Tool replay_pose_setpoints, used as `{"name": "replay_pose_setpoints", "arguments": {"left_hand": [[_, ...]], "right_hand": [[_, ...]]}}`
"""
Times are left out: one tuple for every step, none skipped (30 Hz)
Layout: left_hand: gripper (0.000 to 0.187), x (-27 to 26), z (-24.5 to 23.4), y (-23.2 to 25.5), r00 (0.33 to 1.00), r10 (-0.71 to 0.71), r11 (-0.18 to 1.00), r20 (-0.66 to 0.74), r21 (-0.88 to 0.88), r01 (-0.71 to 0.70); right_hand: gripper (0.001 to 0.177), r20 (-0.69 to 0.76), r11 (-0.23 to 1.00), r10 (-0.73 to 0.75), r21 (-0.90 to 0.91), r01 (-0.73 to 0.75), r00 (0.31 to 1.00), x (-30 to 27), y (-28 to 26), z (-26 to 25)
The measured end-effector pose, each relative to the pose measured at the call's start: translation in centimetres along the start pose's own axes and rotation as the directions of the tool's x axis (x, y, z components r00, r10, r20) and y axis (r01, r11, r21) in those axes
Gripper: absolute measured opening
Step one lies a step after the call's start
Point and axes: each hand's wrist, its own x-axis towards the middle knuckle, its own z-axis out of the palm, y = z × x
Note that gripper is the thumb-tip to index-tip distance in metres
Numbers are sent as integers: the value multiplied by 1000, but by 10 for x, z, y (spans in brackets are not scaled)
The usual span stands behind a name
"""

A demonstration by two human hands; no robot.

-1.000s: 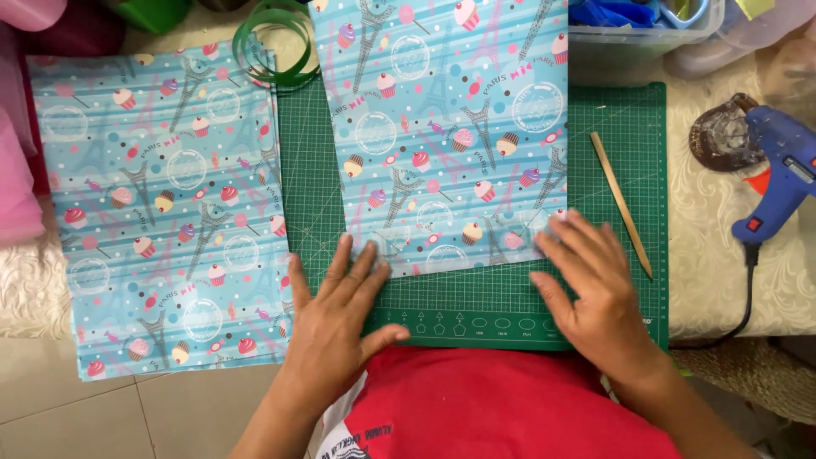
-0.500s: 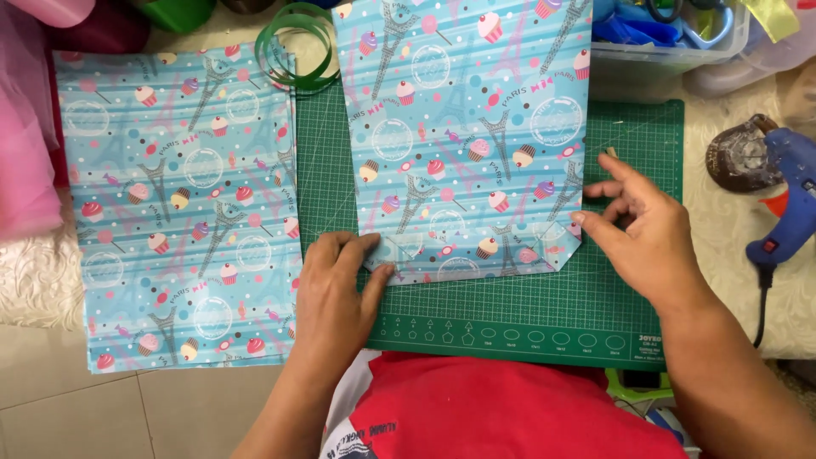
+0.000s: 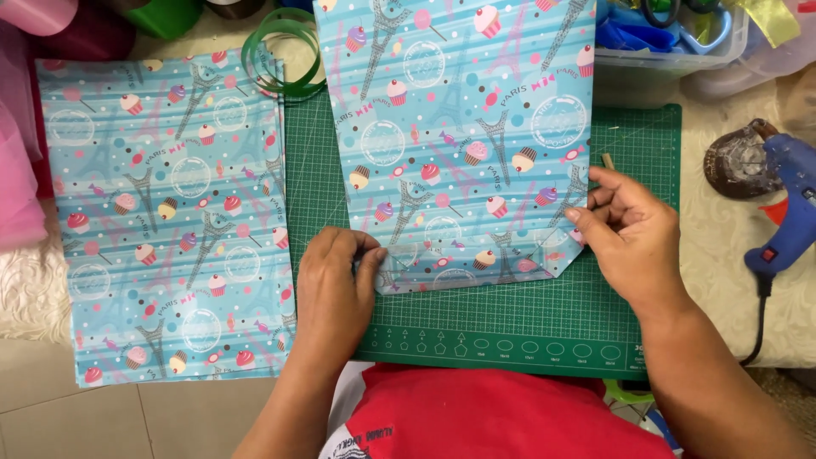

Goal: Marking, folding, and gluing patterned paper to construct the base of a gift bag.

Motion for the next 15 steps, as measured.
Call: {"name": "replay_pose_setpoints", "arguments": {"left_hand": [[6, 1, 1, -1, 1000, 1, 1000, 2, -1, -1], [6, 2, 1, -1, 999, 30, 1000, -10, 3, -30], [7, 3, 1, -2, 998, 59, 998, -23, 7, -59], [7, 4, 1, 0, 998, 60, 998, -23, 8, -60], [9, 5, 0, 1, 997, 65, 998, -30, 8, -64], [10, 7, -1, 2, 997, 71, 997, -37, 9, -70], [10, 7, -2, 3, 997, 73, 997, -39, 9, -73], [10, 8, -3, 3, 996, 68, 998, -52, 10, -67], [10, 9, -4, 4, 996, 62, 998, -64, 11, -62], [10, 11, -4, 5, 996, 64, 998, -64, 10, -63], [10, 13, -4, 7, 992, 83, 996, -95, 30, -80], [10, 14, -4, 8, 987, 100, 994, -125, 50, -94], [10, 16, -2, 10, 987, 98, 994, -124, 50, -93], [10, 19, 0, 13, 972, 159, 984, -173, 107, -142], [10, 21, 2, 15, 951, 222, 968, -217, 166, -188]], "right_hand": [[50, -2, 1000, 2, 0, -2, 1000, 0, 1, 0], [49, -17, 1000, 1, 26, -1, 1000, 0, 1, -1], [49, -32, 999, 1, 51, 0, 999, 0, 1, -1], [49, -33, 999, 1, 52, 1, 999, 0, 1, -1], [48, -36, 998, -14, 61, 16, 999, 0, 0, 0], [48, -42, 997, -30, 70, 33, 999, 0, -1, 0], [48, -43, 997, -32, 71, 35, 999, 0, 0, 0], [48, -57, 996, -48, 73, 52, 997, 0, 0, 1], [48, -70, 995, -63, 76, 69, 996, 0, 0, 1], [48, -72, 995, -63, 76, 69, 995, 2, -1, 1], [47, -83, 992, -86, 80, 93, 993, 4, -1, 1], [46, -93, 990, -107, 85, 114, 990, 6, -2, 1], [46, -92, 990, -105, 84, 113, 990, 9, -4, 0], [47, -120, 990, -116, 71, 125, 986, 13, -6, 0], [49, -149, 989, -128, 58, 137, 981, 16, -7, -1]]}}
